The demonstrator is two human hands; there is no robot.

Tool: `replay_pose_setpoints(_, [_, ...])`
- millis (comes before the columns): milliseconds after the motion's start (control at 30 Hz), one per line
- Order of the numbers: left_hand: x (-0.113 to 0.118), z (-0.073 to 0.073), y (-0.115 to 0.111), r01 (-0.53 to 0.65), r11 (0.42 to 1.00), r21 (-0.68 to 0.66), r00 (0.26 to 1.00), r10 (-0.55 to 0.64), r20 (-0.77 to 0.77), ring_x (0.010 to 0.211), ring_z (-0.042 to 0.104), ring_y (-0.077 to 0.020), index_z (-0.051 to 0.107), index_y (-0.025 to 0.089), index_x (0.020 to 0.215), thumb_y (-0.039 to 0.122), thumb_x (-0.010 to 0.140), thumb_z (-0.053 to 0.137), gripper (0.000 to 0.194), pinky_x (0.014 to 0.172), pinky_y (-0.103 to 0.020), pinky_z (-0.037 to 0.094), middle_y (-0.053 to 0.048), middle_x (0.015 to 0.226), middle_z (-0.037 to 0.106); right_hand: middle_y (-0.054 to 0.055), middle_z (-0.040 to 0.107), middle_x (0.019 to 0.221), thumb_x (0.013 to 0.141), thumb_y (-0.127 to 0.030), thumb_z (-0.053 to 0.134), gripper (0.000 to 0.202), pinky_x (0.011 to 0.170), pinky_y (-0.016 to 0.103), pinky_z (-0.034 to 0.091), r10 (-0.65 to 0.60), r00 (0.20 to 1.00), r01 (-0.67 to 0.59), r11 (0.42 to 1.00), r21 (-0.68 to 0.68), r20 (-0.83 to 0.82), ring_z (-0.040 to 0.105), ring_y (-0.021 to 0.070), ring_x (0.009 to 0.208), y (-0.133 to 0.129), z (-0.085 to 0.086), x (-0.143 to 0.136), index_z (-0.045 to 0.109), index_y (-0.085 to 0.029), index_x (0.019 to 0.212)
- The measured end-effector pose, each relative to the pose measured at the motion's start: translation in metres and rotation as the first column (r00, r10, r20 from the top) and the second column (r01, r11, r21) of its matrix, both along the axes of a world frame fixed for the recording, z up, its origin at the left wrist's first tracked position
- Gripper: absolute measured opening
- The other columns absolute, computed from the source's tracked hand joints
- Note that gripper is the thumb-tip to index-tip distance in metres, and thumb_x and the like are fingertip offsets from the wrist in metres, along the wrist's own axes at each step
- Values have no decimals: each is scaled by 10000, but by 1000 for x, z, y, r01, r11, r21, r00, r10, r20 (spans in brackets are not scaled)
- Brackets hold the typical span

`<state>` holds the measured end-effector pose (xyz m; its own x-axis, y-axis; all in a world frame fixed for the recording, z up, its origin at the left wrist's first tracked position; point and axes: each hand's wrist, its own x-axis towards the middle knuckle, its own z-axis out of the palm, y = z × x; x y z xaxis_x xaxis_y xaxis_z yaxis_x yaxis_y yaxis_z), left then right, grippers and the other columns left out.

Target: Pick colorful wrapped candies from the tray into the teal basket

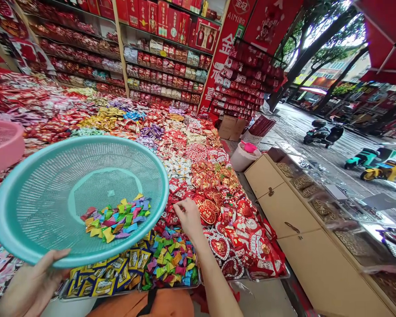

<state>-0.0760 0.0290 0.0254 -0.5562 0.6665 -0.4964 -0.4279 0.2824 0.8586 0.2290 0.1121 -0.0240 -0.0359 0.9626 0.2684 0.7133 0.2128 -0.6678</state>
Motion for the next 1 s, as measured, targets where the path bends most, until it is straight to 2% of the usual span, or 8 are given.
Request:
replay_pose_setpoints(100, [-5, 2, 3, -27, 999, 34, 999, 26, 48, 613, 516, -98, 584, 183, 608, 46, 248, 738, 414, 413, -164, 453, 73, 678, 567, 25, 631, 773, 885, -260, 587, 165, 722, 258, 412, -29, 989, 52, 986, -160, 145, 577, 170, 788, -7, -31, 10, 671, -201, 756])
replay_pose_setpoints(200, [-11, 0, 2, -62, 998, 35, 998, 61, 31, 589, 509, -81, 581, 177, 631, 69, 255, 753, 427, 393, -160, 457, 63, 801, 631, 32, 672, 839, 857, -199, 612, 111, 716, 232, 396, 9, 952, 93, 944, -316, 306, 606, 167, 843, -12, -57, 6, 671, -200, 763])
replay_pose_setpoints(333, [-16, -5, -1, -46, 997, 57, 999, 46, 3, 621, 524, -82, 589, 182, 670, 74, 287, 765, 435, 415, -161, 473, 44, 943, 665, 35, 689, 765, 853, -178, 607, 116, 616, 222, 352, 35, 920, 140, 900, -412, 390, 644, 172, 763, -15, -74, -5, 677, -199, 763])
replay_pose_setpoints(533, [-15, -7, -3, -60, 997, 41, 998, 59, 18, 649, 525, -91, 613, 182, 680, 95, 289, 793, 439, 429, -163, 481, 38, 937, 660, 58, 700, 732, 855, -179, 611, 161, 574, 237, 339, 48, 900, 167, 881, -443, 434, 660, 194, 706, -11, -79, -11, 669, -192, 705])
replay_pose_setpoints(733, [-14, -9, 0, -39, 998, 53, 999, 37, 29, 675, 534, -100, 607, 175, 666, 84, 281, 794, 437, 450, -175, 498, 29, 952, 658, 66, 704, 746, 842, -125, 582, 182, 592, 238, 349, 53, 893, 165, 885, -436, 447, 648, 186, 706, -10, -81, -14, 684, -191, 707])
replay_pose_setpoints(1000, [-12, -6, 2, -24, 998, 58, 999, 23, 24, 645, 522, -89, 600, 165, 678, 54, 270, 770, 455, 424, -176, 484, 31, 987, 664, 37, 681, 713, 841, -102, 528, 204, 563, 224, 283, 61, 900, 133, 905, -405, 432, 604, 152, 654, -17, -73, -9, 665, -198, 724])
